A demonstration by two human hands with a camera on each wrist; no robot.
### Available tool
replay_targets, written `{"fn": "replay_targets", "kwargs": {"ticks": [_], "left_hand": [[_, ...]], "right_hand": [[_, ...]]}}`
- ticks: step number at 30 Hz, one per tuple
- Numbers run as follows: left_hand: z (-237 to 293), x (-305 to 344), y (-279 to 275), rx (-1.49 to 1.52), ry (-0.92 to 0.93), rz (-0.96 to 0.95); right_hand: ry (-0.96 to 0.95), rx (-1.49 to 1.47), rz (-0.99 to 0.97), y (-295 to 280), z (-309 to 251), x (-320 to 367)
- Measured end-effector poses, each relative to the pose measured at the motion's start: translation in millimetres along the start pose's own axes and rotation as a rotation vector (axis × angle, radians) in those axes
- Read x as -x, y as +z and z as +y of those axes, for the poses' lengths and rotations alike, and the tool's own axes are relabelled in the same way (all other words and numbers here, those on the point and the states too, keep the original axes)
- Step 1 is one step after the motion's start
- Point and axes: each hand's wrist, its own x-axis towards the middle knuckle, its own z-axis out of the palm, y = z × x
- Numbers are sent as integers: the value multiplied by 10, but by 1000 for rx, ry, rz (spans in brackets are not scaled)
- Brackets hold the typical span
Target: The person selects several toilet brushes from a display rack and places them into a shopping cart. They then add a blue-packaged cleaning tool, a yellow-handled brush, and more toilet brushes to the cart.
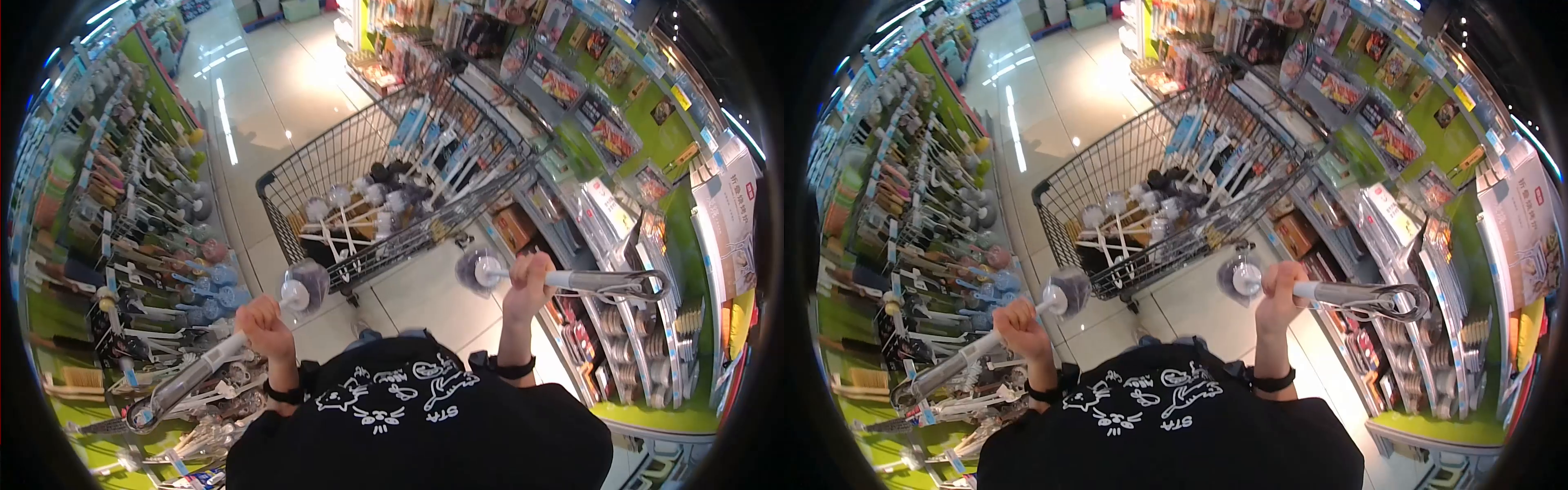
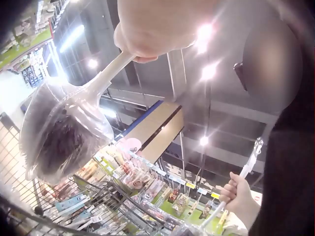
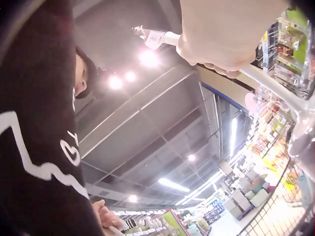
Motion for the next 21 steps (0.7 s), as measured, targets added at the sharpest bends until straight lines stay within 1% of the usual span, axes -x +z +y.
{"fn": "replay_targets", "kwargs": {"ticks": [2,4,5,8,9,11,14,15,16,17,18,19,20,21], "left_hand": [[-134,-117,64,-21,-29,-39],[-342,-251,134,17,-8,-91],[-409,-297,182,-10,-34,-101],[-675,-440,276,-55,-82,-152],[-734,-469,303,-57,-105,-139],[-899,-578,405,-63,-134,-114],[-1197,-730,563,-48,-110,-175],[-1348,-779,613,-87,-156,-166],[-1539,-834,670,-126,-205,-154],[-1706,-903,768,-167,-258,-140],[-1866,-1054,936,-337,-201,-284],[-2085,-1184,1016,-564,-149,-392],[-2296,-1327,1151,-703,-72,-498],[-2507,-1457,1296,-838,8,-610]], "right_hand": [[-14,90,-2,95,47,-49],[-81,125,-20,111,155,-172],[-68,135,32,91,218,-205],[-35,157,70,77,380,-399],[-20,155,77,100,429,-483],[-12,106,6,118,577,-718],[39,1,-93,159,967,-1223],[60,-25,-127,220,1136,-1442],[150,-7,-165,234,1367,-1659],[244,94,-309,297,1536,-1952],[295,263,-366,409,1746,-2197],[240,442,-559,442,2078,-2481],[102,685,-682,632,2211,-2718],[51,831,-767,678,2522,-2905]]}}
